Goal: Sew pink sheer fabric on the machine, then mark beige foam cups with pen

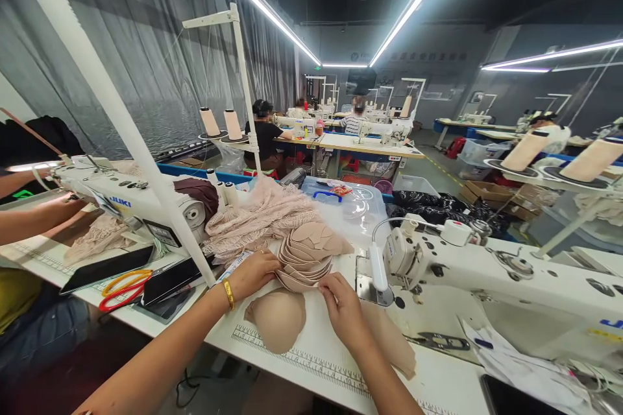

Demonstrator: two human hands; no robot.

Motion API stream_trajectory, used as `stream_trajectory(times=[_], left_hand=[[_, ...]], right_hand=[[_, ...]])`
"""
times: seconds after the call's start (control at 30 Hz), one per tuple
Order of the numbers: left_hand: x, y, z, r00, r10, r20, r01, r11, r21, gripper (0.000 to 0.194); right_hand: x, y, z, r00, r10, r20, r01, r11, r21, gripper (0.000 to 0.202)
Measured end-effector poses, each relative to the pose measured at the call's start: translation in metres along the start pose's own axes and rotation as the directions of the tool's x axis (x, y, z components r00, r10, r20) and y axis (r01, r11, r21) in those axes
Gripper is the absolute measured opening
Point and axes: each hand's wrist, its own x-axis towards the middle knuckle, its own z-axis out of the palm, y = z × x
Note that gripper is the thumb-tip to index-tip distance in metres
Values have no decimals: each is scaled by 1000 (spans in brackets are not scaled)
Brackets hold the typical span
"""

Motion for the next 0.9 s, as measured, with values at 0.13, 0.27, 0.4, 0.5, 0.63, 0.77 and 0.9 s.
stream_trajectory(times=[0.13,0.27,0.4,0.5,0.63,0.77,0.9], left_hand=[[0,2,0,998,55,21,-56,998,38,16],[-11,6,-9,995,95,24,-96,993,72,19],[-28,9,-37,993,119,21,-121,989,87,22],[-42,20,-68,990,138,23,-139,990,34,25],[-57,55,-102,983,183,12,-176,961,-214,28],[-65,89,-99,974,219,63,-165,867,-471,32],[-67,87,-64,990,-20,142,92,848,-522,45]], right_hand=[[-25,-22,-31,996,88,-3,-88,994,58,21],[-71,-11,-82,913,406,-33,-400,909,119,35],[-108,19,-130,862,469,-190,-502,842,-199,44],[-112,18,-139,918,232,-322,-369,795,-481,40],[-92,-28,-102,985,45,-165,-101,931,-351,23],[-67,-75,-53,979,60,195,-50,997,-53,70],[-56,-78,-17,891,235,389,-351,900,259,65]])
